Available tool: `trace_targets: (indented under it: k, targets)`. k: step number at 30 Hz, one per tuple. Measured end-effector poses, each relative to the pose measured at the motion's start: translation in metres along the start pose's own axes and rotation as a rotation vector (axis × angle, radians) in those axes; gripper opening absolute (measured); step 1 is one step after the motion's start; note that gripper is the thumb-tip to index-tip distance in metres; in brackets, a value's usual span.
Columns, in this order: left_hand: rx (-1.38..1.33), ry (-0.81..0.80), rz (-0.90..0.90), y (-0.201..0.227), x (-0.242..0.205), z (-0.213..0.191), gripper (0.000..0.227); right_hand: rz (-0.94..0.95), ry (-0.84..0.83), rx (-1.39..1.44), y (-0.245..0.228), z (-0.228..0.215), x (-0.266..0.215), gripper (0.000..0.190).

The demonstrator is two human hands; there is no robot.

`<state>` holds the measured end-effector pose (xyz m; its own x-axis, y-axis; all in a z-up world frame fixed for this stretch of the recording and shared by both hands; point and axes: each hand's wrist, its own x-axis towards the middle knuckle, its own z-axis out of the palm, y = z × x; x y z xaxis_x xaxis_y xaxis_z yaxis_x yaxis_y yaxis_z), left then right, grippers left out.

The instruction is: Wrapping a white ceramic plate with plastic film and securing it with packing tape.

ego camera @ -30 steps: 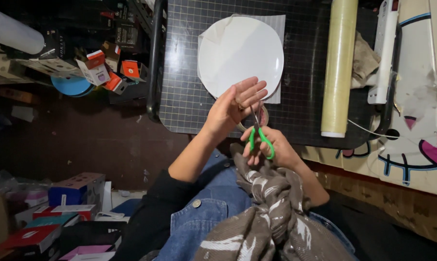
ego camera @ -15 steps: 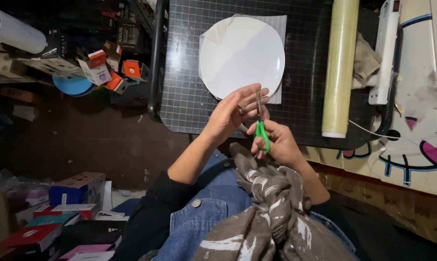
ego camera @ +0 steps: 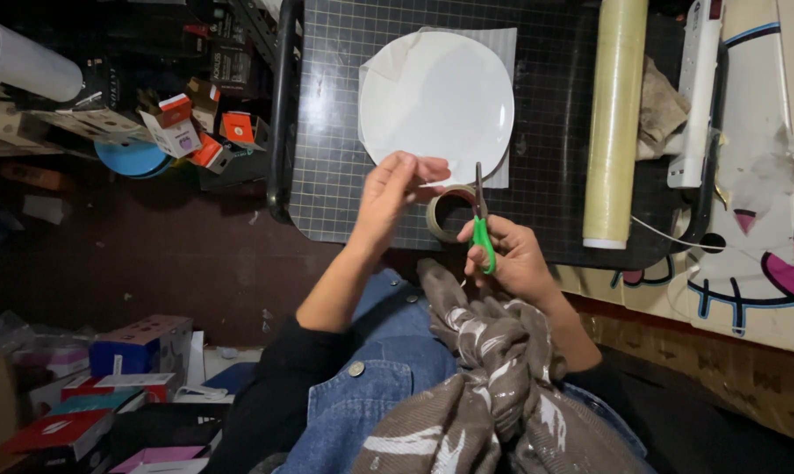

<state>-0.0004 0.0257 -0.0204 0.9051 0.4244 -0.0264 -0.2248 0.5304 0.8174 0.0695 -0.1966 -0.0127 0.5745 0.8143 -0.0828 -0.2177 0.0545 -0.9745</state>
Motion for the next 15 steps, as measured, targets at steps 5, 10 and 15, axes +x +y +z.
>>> trace_targets:
  k: [5,10,15]
  targets:
    - [-0.023,-0.002,0.000,0.008,0.002,-0.005,0.033,-0.046,-0.017,0.043,-0.002,-0.004,-0.001,0.038]
    - [-0.129,-0.030,-0.055,0.013,0.001,-0.001,0.032,-0.085,-0.087,0.084,-0.003,-0.017,-0.005,0.046]
    - [-0.129,-0.075,-0.092,0.020,-0.003,0.007,0.040,-0.009,-0.215,0.184,0.013,-0.032,-0.008,0.067]
